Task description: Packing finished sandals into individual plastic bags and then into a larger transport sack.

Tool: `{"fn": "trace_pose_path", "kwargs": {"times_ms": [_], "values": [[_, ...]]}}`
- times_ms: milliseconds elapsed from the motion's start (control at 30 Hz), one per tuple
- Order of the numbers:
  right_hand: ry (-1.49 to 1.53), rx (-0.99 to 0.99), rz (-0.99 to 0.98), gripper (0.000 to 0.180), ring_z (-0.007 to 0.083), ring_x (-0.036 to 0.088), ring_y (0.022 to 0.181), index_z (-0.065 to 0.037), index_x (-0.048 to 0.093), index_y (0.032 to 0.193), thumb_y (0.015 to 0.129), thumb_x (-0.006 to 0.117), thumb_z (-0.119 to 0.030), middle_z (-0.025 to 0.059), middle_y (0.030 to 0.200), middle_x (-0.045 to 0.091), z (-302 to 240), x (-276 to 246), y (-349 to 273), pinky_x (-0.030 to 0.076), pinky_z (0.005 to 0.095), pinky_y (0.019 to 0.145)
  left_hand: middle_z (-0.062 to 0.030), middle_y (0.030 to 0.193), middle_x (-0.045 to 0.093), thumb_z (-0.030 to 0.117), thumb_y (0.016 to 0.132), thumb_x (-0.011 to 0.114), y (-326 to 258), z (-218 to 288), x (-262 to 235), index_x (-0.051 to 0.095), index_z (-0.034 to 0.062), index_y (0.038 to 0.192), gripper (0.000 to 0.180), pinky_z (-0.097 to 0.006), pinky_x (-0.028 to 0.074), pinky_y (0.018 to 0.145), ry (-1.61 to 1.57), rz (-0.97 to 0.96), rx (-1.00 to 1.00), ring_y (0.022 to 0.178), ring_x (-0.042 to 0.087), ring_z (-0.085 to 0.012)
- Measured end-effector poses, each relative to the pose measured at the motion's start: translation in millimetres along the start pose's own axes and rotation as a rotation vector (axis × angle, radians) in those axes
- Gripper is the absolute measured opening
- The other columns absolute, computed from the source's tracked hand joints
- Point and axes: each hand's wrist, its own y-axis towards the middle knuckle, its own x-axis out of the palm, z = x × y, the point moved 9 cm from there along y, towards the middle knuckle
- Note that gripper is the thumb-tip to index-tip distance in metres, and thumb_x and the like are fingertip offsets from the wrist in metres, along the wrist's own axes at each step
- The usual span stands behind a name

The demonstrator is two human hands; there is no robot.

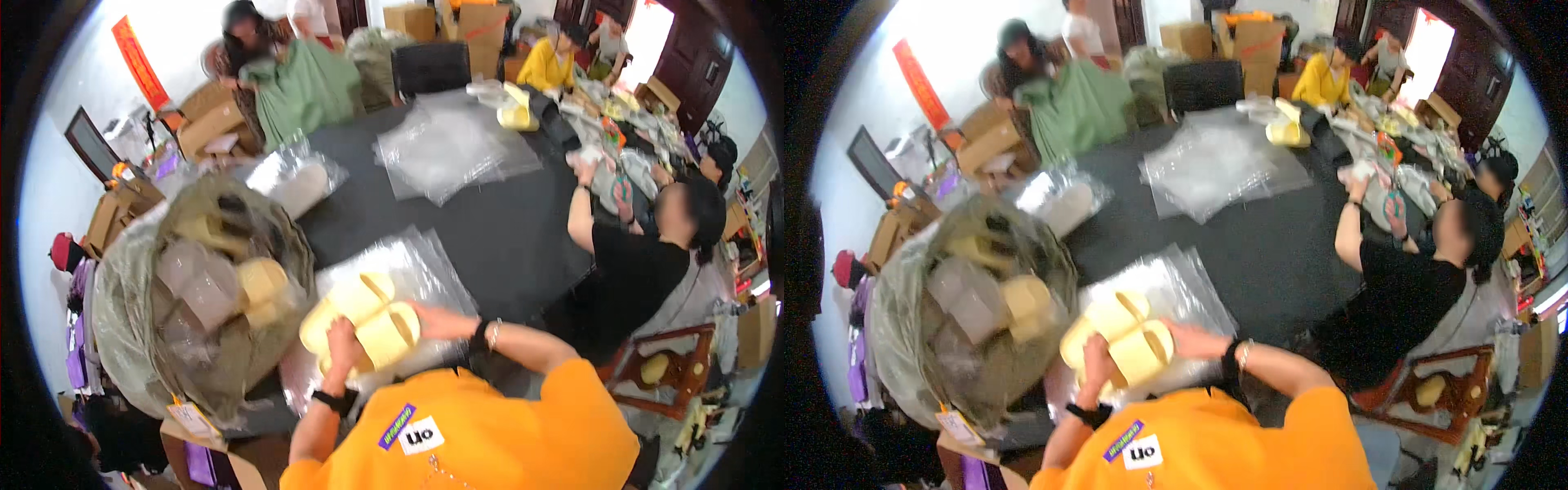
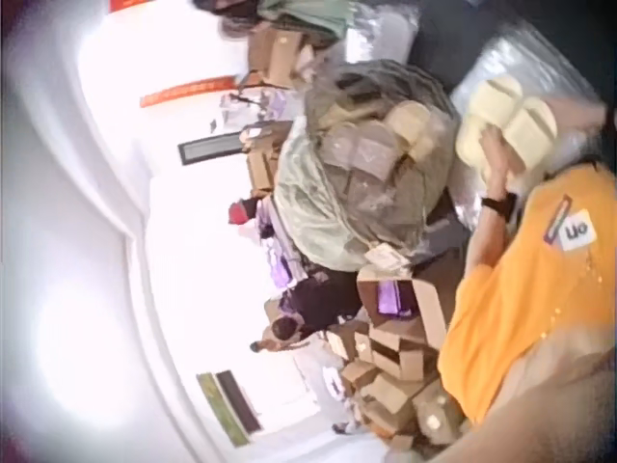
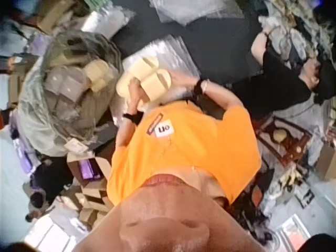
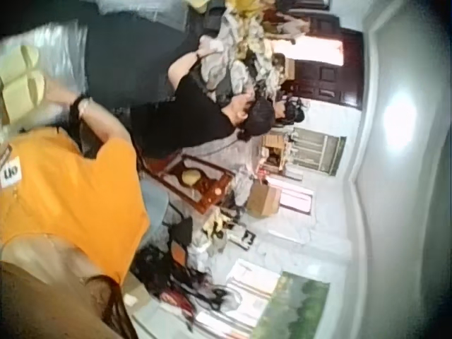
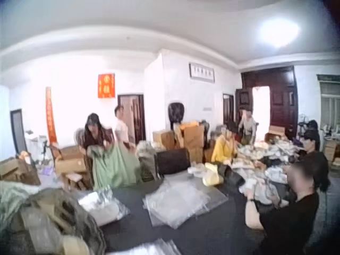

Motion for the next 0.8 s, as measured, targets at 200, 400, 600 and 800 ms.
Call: {"fn": "trace_pose_path", "kwargs": {"times_ms": [200,400,600,800], "values": [[-0.67,0.124,-0.364,0.071,0.0272,0.011,0.136,-0.014,0.024,0.139,0.081,0.056,-0.039,0.0072,0.147,0.017,68,53,-31,0.01,0.0645,0.101,-0.0157,0.089,0.052,0.001,0.066,0.052,-10,-18,5,0.052,-0.0005,0.079,0.014,-0.047,0.04,0.071,0.1,-0.177,-0.138,0.087,0.049,-0.0352],[-0.525,0.157,-0.299,0.069,0.0285,0.013,0.136,-0.017,0.024,0.14,0.082,0.056,-0.037,0.0079,0.147,0.018,76,53,-33,0.008,0.062,0.103,-0.016,0.09,0.054,0.001,0.066,0.053,-30,-27,10,0.053,0.0,0.08,0.014,-0.048,0.04,0.07,0.039,-0.157,-0.152,0.085,0.05,-0.0363],[0.013,0.017,0.279,0.074,0.0344,0.022,0.132,-0.011,0.025,0.139,0.078,0.062,-0.032,0.02,0.142,0.023,7,-31,-14,0.023,0.0432,0.105,-0.0136,0.088,0.054,-0.001,0.066,0.052,13,37,-5,0.054,0.0009,0.08,0.015,-0.048,0.04,0.071,0.001,-0.235,-0.01,0.086,0.05,-0.0347],[-0.329,0.095,0.133,0.082,0.0377,0.03,0.126,-0.01,0.027,0.137,0.068,0.069,-0.02,0.023,0.135,0.03,-14,-52,-21,0.027,0.0396,0.104,-0.0074,0.086,0.054,-0.001,0.064,0.052,50,126,6,0.057,0.0073,0.084,0.021,-0.039,0.037,0.074,-0.037,-0.224,0.27,0.087,0.05,-0.0275]]}}
